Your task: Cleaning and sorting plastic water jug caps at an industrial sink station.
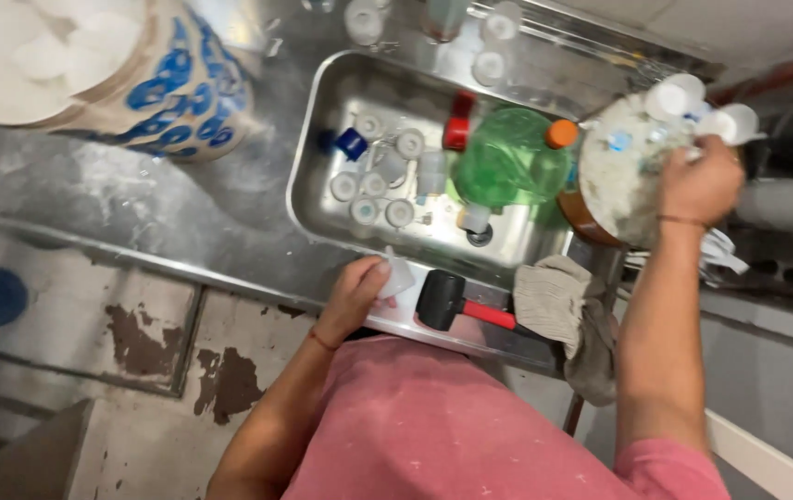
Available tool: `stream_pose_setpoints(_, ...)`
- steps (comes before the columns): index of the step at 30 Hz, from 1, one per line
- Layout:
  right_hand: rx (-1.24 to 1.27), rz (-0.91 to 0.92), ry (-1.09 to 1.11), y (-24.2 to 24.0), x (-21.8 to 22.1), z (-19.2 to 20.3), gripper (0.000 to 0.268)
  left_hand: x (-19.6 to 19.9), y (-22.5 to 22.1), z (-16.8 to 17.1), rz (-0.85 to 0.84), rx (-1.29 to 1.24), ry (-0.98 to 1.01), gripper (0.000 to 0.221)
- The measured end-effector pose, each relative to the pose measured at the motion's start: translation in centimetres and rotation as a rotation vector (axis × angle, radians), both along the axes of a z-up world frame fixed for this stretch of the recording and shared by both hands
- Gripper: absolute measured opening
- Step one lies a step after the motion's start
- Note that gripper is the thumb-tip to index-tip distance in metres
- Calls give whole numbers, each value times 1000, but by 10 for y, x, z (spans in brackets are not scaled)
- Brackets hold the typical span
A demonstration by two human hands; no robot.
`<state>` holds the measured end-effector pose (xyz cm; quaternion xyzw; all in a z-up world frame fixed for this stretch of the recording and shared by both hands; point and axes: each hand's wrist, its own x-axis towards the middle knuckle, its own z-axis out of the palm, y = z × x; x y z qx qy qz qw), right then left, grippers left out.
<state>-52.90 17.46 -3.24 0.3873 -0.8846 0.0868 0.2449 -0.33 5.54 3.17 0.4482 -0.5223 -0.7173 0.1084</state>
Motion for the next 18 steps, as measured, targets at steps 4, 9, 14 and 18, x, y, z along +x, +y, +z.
stream_pose_setpoints(4,-418,216,-66,27,67,35,13,-9,-12,1,-32,39,116,47)
stream_pose_setpoints(9,-1002,119,-1044,25,249,73,21,-18,-26,-4,-7,223,93,44)
stream_pose_setpoints(14,-862,250,-1321,1,383,80,22,-14,-37,-27,-37,143,235,46)
stream_pose_setpoints(18,-769,332,-1035,-37,440,105,24,-10,-52,-15,-39,167,264,47)
